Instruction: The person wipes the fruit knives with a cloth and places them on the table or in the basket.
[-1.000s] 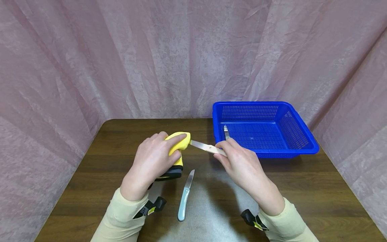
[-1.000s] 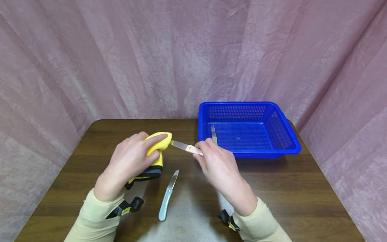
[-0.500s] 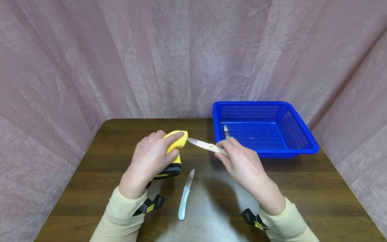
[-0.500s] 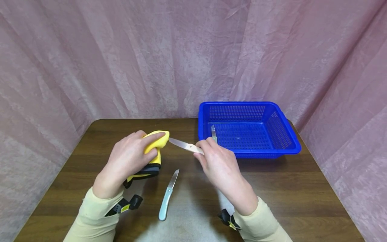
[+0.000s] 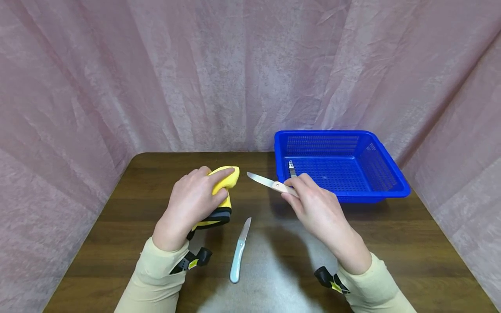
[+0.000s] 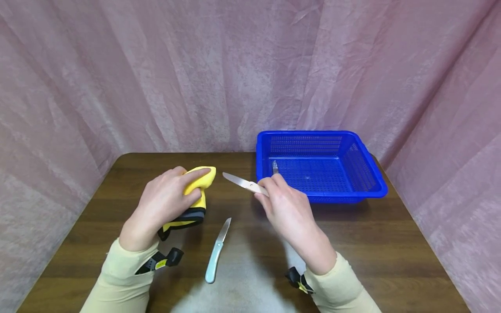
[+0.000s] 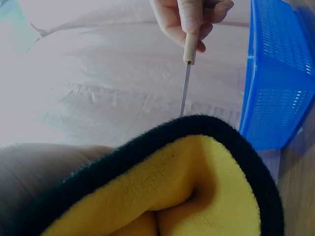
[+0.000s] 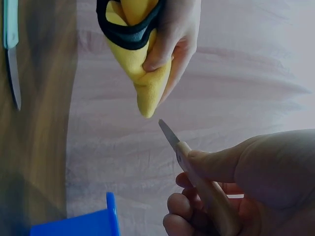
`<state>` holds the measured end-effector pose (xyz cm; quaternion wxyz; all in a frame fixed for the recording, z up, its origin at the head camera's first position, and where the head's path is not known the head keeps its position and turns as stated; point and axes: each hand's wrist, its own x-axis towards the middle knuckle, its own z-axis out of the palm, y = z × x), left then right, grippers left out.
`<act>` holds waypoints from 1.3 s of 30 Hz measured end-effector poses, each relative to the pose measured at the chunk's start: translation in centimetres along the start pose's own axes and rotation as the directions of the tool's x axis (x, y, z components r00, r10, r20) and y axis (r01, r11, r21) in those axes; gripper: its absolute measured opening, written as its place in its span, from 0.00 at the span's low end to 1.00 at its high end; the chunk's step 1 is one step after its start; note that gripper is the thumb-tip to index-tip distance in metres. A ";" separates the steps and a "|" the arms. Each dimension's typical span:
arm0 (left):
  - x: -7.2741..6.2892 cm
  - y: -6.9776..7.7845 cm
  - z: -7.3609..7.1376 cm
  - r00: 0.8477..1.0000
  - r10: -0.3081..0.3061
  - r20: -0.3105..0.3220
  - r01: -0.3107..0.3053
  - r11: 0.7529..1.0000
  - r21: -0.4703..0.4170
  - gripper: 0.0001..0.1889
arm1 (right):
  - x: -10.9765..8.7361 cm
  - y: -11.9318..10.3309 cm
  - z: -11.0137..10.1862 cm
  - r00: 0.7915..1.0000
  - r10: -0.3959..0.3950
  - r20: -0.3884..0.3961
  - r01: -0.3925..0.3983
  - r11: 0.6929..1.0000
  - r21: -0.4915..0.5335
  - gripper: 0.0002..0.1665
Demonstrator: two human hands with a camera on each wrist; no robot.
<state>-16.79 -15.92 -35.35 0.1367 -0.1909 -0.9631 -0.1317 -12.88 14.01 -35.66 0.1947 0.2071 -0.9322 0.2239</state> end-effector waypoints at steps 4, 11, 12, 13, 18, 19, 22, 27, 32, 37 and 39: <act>0.2 0.0 0.1 1.000 -0.006 0.010 0.007 1.000 -0.008 0.30 | 0.0 0.5 -0.3 0.999 0.030 -0.025 -0.031 0.999 -0.017 0.09; 0.4 0.3 1.0 1.000 0.024 0.008 -0.024 1.000 -0.005 0.31 | -0.3 1.7 -1.0 0.996 0.071 -0.061 -0.075 0.996 -0.055 0.11; 0.4 0.3 1.1 1.000 0.029 0.003 -0.029 1.000 -0.002 0.31 | -0.3 1.9 -1.1 0.995 0.078 -0.055 -0.081 0.995 -0.059 0.11; 0.4 0.3 1.1 0.999 0.035 -0.002 -0.035 0.999 0.001 0.31 | -0.3 2.1 -1.2 0.995 0.086 -0.050 -0.089 0.994 -0.065 0.11; 0.2 0.4 1.1 0.998 0.055 -0.017 -0.055 0.998 0.005 0.31 | -0.2 3.3 -1.7 0.994 0.111 -0.021 -0.113 0.989 -0.100 0.10; 0.1 0.4 1.2 0.998 0.059 -0.020 -0.059 0.998 0.008 0.31 | -0.2 3.5 -1.8 0.993 0.114 -0.017 -0.115 0.987 -0.109 0.10; -0.2 0.4 1.2 0.997 0.076 -0.024 -0.075 0.997 0.020 0.30 | 0.0 4.3 -1.9 0.992 0.123 0.003 -0.122 0.984 -0.130 0.11; -0.5 0.4 1.4 0.991 0.123 -0.044 -0.121 0.991 0.052 0.29 | 0.4 5.5 -2.0 0.987 0.153 0.049 -0.144 0.976 -0.162 0.11; -0.8 0.2 1.5 0.987 0.145 -0.074 -0.140 0.988 0.071 0.29 | 1.2 6.5 -2.4 0.970 0.221 0.104 -0.200 0.962 -0.186 0.12; -1.1 0.0 1.7 0.983 0.160 -0.088 -0.154 0.985 0.075 0.30 | 2.3 7.6 -2.7 0.953 0.268 0.141 -0.234 0.948 -0.217 0.14; -1.2 -0.1 1.8 0.981 0.170 -0.092 -0.163 0.983 0.080 0.30 | 2.6 8.0 -2.8 0.949 0.278 0.147 -0.241 0.943 -0.229 0.14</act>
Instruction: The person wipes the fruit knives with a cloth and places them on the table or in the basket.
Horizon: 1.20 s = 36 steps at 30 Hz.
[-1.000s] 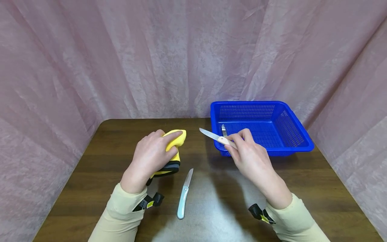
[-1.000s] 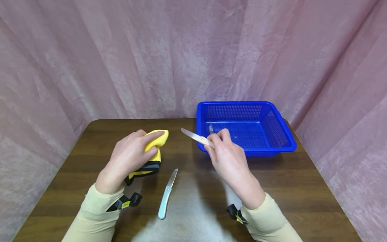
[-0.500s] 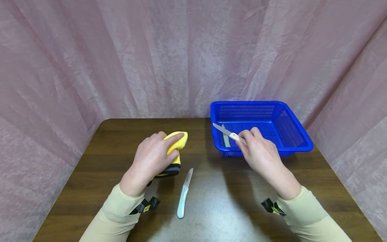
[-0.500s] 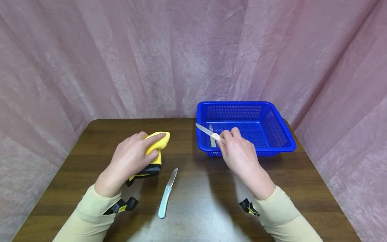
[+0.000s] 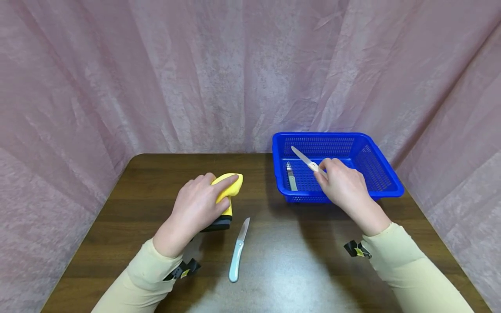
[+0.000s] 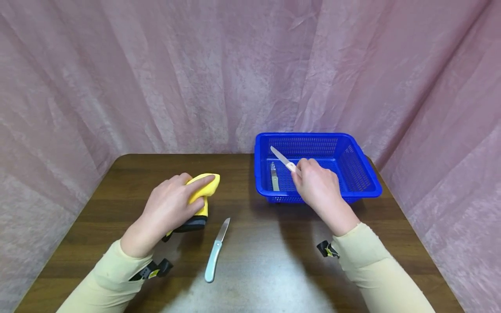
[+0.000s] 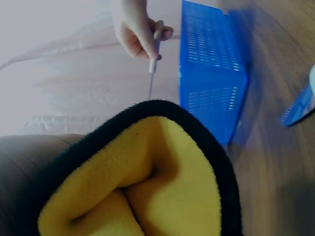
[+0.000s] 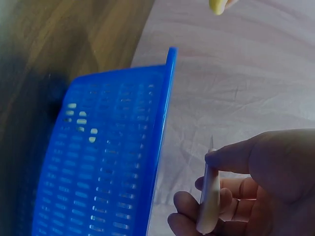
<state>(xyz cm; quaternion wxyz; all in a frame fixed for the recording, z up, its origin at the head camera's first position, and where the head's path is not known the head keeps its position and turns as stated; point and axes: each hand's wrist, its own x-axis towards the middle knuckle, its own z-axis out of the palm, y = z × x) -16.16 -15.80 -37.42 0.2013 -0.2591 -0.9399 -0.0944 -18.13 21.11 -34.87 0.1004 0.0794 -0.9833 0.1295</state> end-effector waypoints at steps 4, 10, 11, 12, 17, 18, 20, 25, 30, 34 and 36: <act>-0.1 -0.2 0.4 1.000 0.009 -0.006 -0.009 1.000 0.013 0.30 | 0.8 0.4 0.1 1.000 0.011 0.013 -0.011 1.000 -0.015 0.14; -0.4 -0.5 0.8 1.000 0.003 -0.010 -0.003 1.000 0.023 0.30 | 2.3 0.5 0.6 1.000 0.019 0.007 -0.019 0.998 -0.053 0.14; -0.5 -0.5 0.8 1.000 0.002 -0.012 -0.002 1.000 0.023 0.30 | 2.5 0.5 0.7 1.000 0.022 0.007 -0.021 0.998 -0.058 0.14; -0.5 -0.6 0.9 1.000 0.001 -0.014 -0.001 1.000 0.023 0.30 | 2.7 0.5 0.8 1.000 0.025 0.009 -0.025 0.998 -0.061 0.14; -0.6 -0.7 0.9 1.000 -0.006 -0.019 0.006 1.000 0.025 0.30 | 3.7 0.9 1.5 0.999 0.045 0.030 -0.043 0.996 -0.075 0.16; -0.6 -0.7 0.9 1.000 -0.008 -0.018 0.008 1.000 0.023 0.30 | 3.8 1.0 1.7 0.998 0.049 0.036 -0.046 0.996 -0.080 0.16; -0.7 -0.8 1.0 1.000 -0.011 -0.014 0.012 1.000 0.019 0.30 | 4.1 1.0 2.0 0.997 0.061 0.054 -0.056 0.995 -0.087 0.17; -0.9 -1.0 1.2 1.000 -0.022 -0.007 0.022 1.000 0.017 0.30 | 4.7 1.1 2.8 0.990 0.092 0.105 -0.080 0.991 -0.109 0.19; -1.1 -1.2 1.4 1.000 -0.023 -0.006 0.023 1.000 0.018 0.30 | 5.1 1.2 3.6 0.984 0.116 0.138 -0.097 0.986 -0.135 0.19; -1.3 -1.2 1.5 1.000 -0.025 -0.006 0.025 1.000 0.018 0.30 | 5.4 1.5 4.1 0.980 0.128 0.154 -0.105 0.983 -0.149 0.20; -1.3 -1.2 1.6 1.000 -0.030 0.000 0.030 0.999 0.018 0.30 | 5.5 1.7 4.4 0.977 0.135 0.165 -0.110 0.982 -0.152 0.19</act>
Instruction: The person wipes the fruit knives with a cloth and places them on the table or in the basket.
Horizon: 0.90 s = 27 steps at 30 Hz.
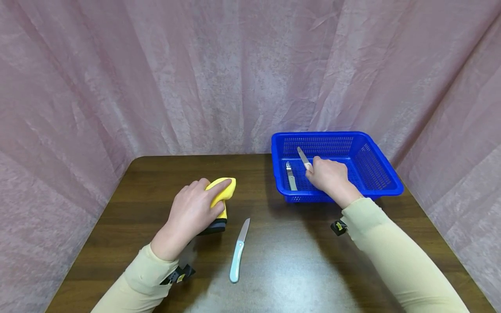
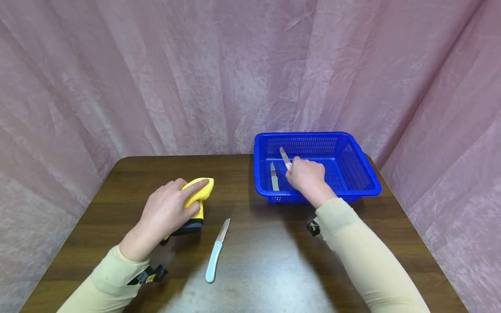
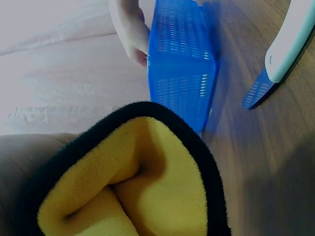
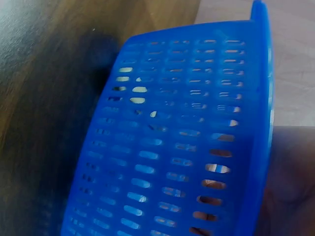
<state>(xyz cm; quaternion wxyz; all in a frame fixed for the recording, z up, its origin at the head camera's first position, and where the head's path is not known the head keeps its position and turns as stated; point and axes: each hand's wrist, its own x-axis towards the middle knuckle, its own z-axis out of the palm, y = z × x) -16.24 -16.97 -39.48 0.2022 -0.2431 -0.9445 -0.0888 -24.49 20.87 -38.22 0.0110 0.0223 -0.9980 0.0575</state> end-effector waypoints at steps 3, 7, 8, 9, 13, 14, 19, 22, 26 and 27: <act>-0.2 0.1 0.0 1.000 -0.010 0.015 0.010 1.000 0.001 0.30 | 0.2 0.1 0.3 1.000 0.008 0.022 -0.008 1.000 -0.004 0.19; -0.3 0.2 0.0 1.000 -0.010 0.025 0.010 1.000 0.010 0.30 | 0.4 0.1 0.7 0.998 0.014 0.057 -0.014 1.000 -0.009 0.18; -0.4 0.2 0.0 1.000 -0.009 0.022 0.008 1.000 0.012 0.30 | 0.4 0.0 0.8 0.998 0.017 0.066 -0.016 1.000 -0.012 0.17; -0.4 0.2 0.0 1.000 -0.007 0.020 0.007 1.000 0.014 0.30 | 0.5 0.0 0.8 0.997 0.019 0.077 -0.018 1.000 -0.014 0.17; -0.4 0.1 0.0 1.000 0.001 0.009 -0.001 1.000 0.012 0.30 | 0.6 -0.2 0.8 0.991 0.031 0.133 -0.029 0.999 -0.018 0.16; -0.4 0.1 0.0 1.000 0.002 0.007 -0.002 1.000 0.010 0.30 | 0.7 -0.2 0.8 0.988 0.036 0.149 -0.034 0.999 -0.018 0.16; -0.4 0.1 0.0 1.000 -0.001 0.005 0.001 1.000 0.004 0.30 | 1.1 -0.3 0.8 0.970 0.058 0.237 -0.053 0.998 -0.029 0.17; -0.5 0.1 0.0 1.000 -0.005 0.012 0.005 1.000 0.004 0.30 | 1.4 -0.4 0.9 0.959 0.071 0.273 -0.064 0.997 -0.034 0.17; -0.5 0.1 0.1 1.000 -0.003 0.019 0.003 1.000 0.007 0.30 | 1.9 -0.2 1.5 0.952 0.074 0.297 -0.065 0.997 -0.040 0.16; -0.5 0.0 0.1 1.000 -0.003 0.019 0.003 1.000 0.007 0.30 | 2.0 -0.2 1.6 0.951 0.073 0.301 -0.064 0.997 -0.041 0.16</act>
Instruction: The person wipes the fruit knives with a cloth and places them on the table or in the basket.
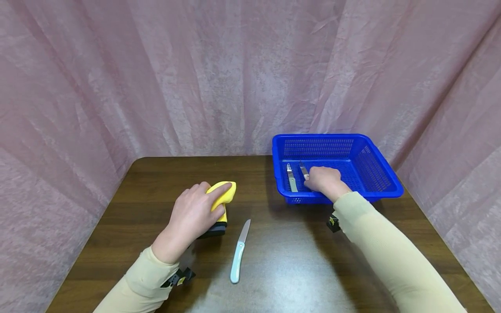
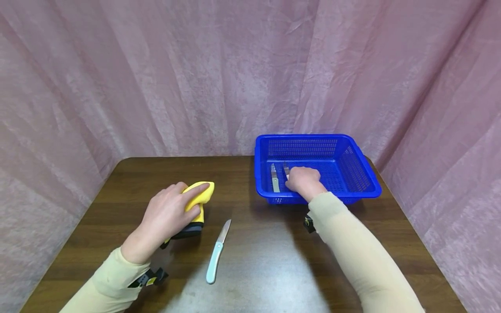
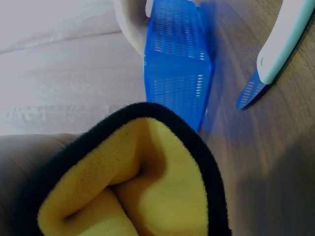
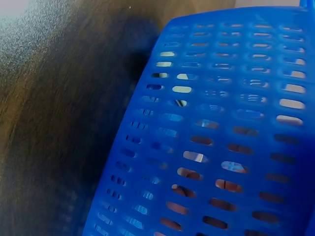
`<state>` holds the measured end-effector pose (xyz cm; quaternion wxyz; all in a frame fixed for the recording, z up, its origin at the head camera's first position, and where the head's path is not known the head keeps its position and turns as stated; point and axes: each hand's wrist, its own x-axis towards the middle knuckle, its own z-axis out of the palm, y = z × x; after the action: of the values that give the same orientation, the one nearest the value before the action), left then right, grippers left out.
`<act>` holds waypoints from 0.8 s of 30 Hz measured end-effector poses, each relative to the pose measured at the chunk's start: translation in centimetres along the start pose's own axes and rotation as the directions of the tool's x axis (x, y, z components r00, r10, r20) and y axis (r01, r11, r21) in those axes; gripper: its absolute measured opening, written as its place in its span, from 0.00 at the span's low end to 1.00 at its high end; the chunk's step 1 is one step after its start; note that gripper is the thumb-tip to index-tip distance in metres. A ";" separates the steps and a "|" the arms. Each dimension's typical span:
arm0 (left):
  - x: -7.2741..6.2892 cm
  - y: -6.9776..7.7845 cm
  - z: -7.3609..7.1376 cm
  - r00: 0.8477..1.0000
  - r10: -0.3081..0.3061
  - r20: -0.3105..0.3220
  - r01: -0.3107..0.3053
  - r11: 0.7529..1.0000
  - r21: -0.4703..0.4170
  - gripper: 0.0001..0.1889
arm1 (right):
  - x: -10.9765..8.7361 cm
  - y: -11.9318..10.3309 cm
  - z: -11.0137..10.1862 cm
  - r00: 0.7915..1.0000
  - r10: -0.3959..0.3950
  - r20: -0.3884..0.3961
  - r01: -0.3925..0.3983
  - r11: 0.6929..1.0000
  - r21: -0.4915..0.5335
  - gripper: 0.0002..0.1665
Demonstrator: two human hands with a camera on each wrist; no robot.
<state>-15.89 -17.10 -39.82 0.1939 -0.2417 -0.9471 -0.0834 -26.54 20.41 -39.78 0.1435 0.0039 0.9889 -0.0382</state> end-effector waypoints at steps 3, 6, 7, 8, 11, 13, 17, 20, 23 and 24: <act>0.0 -0.1 0.1 1.000 -0.002 -0.001 0.002 1.000 0.000 0.29 | 0.5 0.0 0.3 1.000 -0.007 0.016 0.008 1.000 -0.005 0.17; -0.1 -0.1 0.1 1.000 -0.003 0.000 0.003 1.000 -0.001 0.29 | 0.9 -0.1 0.5 0.999 -0.007 0.039 0.007 1.000 -0.005 0.17; -0.1 -0.2 0.1 1.000 -0.003 0.001 0.003 1.000 -0.002 0.29 | 1.0 -0.1 0.5 0.999 -0.007 0.046 0.007 1.000 -0.005 0.17; -0.2 -0.2 0.1 1.000 -0.004 0.002 0.004 1.000 -0.003 0.29 | 1.0 -0.2 0.5 0.998 -0.006 0.055 0.007 1.000 -0.006 0.17; -0.2 -0.2 0.2 1.000 -0.003 0.002 0.003 1.000 -0.005 0.29 | 1.1 -0.3 0.5 0.997 -0.002 0.078 0.003 1.000 -0.011 0.17; -0.2 -0.2 0.2 1.000 -0.003 0.000 0.003 1.000 -0.005 0.29 | 1.3 -0.2 0.6 0.996 0.000 0.092 0.001 1.000 -0.012 0.18; -0.3 -0.2 0.3 1.000 -0.004 0.007 0.004 1.000 -0.002 0.29 | 3.3 0.8 1.9 0.994 -0.001 0.112 0.002 1.000 -0.012 0.18; -0.3 -0.2 0.4 1.000 -0.012 0.022 0.012 1.000 -0.003 0.29 | 5.1 1.7 3.1 0.994 -0.006 0.112 0.009 1.000 -0.021 0.18; -0.3 -0.2 0.5 0.999 -0.016 0.029 0.017 1.000 -0.006 0.29 | 5.4 2.0 3.5 0.994 -0.018 0.112 0.020 1.000 -0.021 0.18; -0.3 -0.2 0.5 0.999 -0.017 0.028 0.017 1.000 -0.006 0.29 | 5.0 1.8 3.1 0.993 -0.017 0.119 0.019 1.000 -0.016 0.18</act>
<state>-15.90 -17.33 -40.40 0.1790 -0.2354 -0.9515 -0.0847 -30.39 21.92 -44.30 0.2018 -0.0087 0.9789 -0.0313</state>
